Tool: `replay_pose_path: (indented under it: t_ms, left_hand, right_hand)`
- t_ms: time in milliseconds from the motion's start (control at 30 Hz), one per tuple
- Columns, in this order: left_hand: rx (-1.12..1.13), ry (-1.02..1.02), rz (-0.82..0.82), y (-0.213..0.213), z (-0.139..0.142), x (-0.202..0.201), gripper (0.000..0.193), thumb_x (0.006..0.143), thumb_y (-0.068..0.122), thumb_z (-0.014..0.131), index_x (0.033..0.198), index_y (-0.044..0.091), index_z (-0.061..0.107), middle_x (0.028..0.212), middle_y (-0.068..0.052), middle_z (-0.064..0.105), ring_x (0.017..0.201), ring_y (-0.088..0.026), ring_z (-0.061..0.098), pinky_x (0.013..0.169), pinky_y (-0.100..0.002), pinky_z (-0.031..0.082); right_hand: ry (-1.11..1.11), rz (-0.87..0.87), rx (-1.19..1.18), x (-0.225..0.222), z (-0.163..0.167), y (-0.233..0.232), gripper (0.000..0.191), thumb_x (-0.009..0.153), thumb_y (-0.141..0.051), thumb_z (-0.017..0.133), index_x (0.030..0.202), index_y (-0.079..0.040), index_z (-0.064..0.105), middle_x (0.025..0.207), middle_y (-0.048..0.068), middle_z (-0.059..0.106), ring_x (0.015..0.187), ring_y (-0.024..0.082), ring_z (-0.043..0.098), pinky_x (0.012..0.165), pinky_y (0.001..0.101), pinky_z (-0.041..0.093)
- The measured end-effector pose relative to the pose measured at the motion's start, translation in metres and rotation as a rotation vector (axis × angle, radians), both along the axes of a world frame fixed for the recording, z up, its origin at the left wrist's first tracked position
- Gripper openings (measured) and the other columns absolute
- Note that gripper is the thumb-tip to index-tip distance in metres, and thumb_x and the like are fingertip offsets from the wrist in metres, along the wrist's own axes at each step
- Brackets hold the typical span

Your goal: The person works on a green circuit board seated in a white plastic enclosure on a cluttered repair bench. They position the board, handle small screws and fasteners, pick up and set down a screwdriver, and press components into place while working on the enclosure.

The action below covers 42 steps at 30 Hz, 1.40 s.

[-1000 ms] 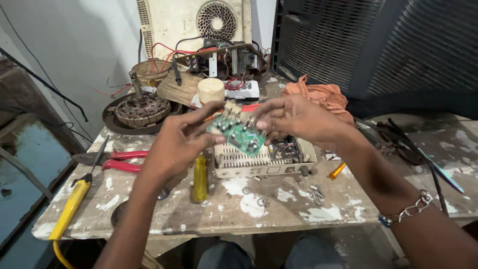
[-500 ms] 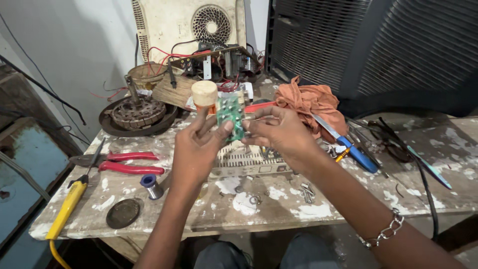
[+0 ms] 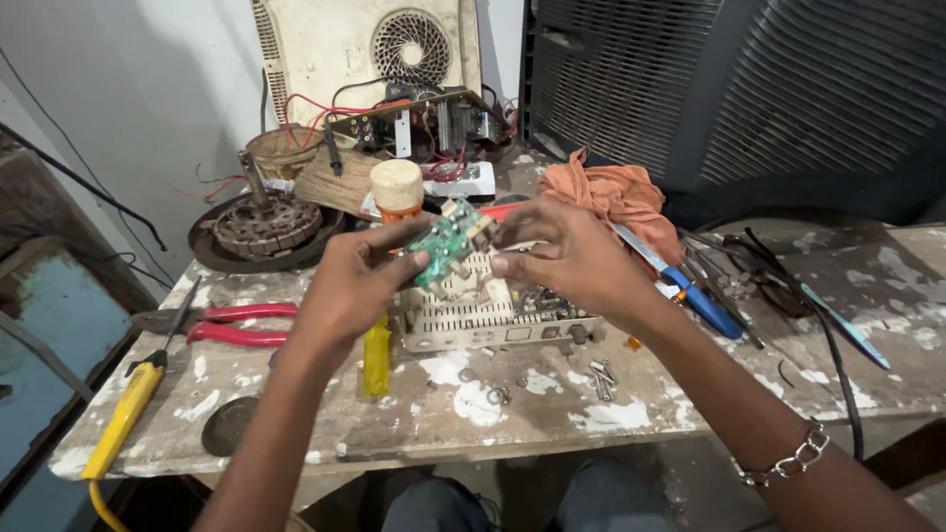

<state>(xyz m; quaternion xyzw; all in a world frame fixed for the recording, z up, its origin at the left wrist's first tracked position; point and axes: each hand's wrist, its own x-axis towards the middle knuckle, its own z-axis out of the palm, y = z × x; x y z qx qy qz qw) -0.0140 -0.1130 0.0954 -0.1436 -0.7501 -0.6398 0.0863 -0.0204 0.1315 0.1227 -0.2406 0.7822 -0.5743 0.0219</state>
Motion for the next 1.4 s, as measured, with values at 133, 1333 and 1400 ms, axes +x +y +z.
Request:
replay_pose_path:
  t_ms: [133, 1333, 1400]
  left_hand:
    - [-0.234, 0.002, 0.019, -0.007, 0.001, 0.002, 0.041, 0.089, 0.008, 0.071, 0.130, 0.008, 0.072, 0.111, -0.009, 0.079, 0.090, -0.008, 0.063, 0.080, -0.027, 0.053]
    - [-0.985, 0.239, 0.187, -0.022, -0.019, -0.023, 0.097, 0.054, 0.041, 0.096, 0.142, 0.025, 0.059, 0.133, -0.014, 0.052, 0.130, -0.037, 0.041, 0.109, -0.054, 0.032]
    - [-0.989, 0.241, 0.192, -0.023, -0.020, -0.022, 0.097, 0.055, 0.041, 0.096, 0.142, 0.024, 0.058, 0.133, -0.015, 0.052, 0.131, -0.037, 0.041, 0.109, -0.054, 0.032]
  right_hand:
    - [0.323, 0.149, 0.093, -0.006, -0.005, 0.003, 0.064, 0.081, -0.005, 0.076, 0.139, -0.004, 0.050, 0.129, 0.009, 0.062, 0.114, 0.016, 0.067, 0.087, 0.0311, 0.059]
    - [0.571, 0.023, 1.091, -0.044, -0.038, -0.029, 0.032, 0.076, -0.021, 0.081, 0.107, -0.030, 0.082, 0.141, 0.001, 0.045, 0.134, 0.027, 0.037, 0.105, 0.0512, 0.035]
    - [0.653, 0.047, 1.032, -0.046, -0.038, -0.028, 0.028, 0.076, -0.022, 0.081, 0.104, -0.026, 0.081, 0.137, 0.002, 0.047, 0.132, 0.027, 0.040, 0.106, 0.0496, 0.037]
